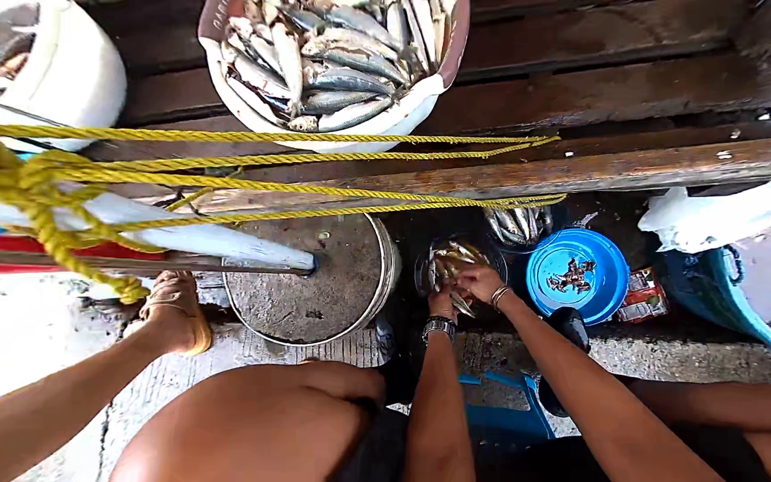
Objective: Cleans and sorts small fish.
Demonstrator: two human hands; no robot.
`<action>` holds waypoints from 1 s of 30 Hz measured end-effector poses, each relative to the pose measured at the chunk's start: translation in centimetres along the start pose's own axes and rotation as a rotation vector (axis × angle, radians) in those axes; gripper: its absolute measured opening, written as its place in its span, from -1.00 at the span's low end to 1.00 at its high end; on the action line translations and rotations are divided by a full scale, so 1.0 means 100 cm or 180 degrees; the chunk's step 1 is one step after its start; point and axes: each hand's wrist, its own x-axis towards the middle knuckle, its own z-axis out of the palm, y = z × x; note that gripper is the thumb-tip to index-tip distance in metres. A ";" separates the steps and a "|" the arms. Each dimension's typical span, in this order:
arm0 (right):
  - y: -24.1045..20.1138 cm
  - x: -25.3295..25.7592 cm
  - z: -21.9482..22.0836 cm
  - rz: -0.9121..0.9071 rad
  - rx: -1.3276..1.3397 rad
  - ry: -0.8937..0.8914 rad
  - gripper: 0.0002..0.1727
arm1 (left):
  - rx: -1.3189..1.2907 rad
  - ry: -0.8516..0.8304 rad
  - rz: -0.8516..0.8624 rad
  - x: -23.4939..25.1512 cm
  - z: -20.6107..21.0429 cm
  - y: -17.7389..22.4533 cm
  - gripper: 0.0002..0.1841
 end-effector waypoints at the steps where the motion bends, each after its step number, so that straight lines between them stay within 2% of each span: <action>1: 0.000 -0.003 -0.005 0.0065 0.0196 0.0159 -0.68 | 0.0009 -0.0126 -0.0016 -0.005 0.001 0.003 -0.67; 4: 0.002 -0.008 -0.017 0.0169 0.0575 0.0399 -0.70 | 0.0082 -0.0482 0.0026 -0.020 0.007 0.008 -0.68; 8: -0.009 -0.013 -0.034 -0.0014 0.0853 0.0538 -0.76 | 0.0133 -0.0927 0.0231 -0.028 0.012 0.018 -0.66; 12: -0.032 -0.022 -0.045 -0.0195 0.1164 0.0559 -0.80 | 0.0327 -0.0944 0.0363 -0.076 0.011 0.054 -0.72; 17: -0.047 -0.028 -0.044 -0.0338 0.1393 0.0597 -0.84 | -0.0217 -0.1046 0.0584 -0.048 0.017 0.054 -0.79; 19: -0.046 -0.027 -0.043 -0.0392 0.1407 0.0625 -0.87 | -0.0071 -0.1017 0.0512 -0.047 0.012 0.052 -0.78; 23: -0.033 -0.021 -0.040 -0.0644 0.0867 0.0857 -0.85 | -0.0246 -0.1092 0.0470 -0.042 0.011 0.048 -0.80; 25: -0.028 -0.019 -0.037 -0.0678 0.0668 0.1013 -0.80 | 0.0009 -0.1023 0.0540 -0.040 0.012 0.045 -0.76; 30: -0.022 -0.023 -0.030 -0.0513 0.0868 0.1261 -0.79 | 0.0883 -0.0933 0.0792 -0.034 0.013 0.038 -0.66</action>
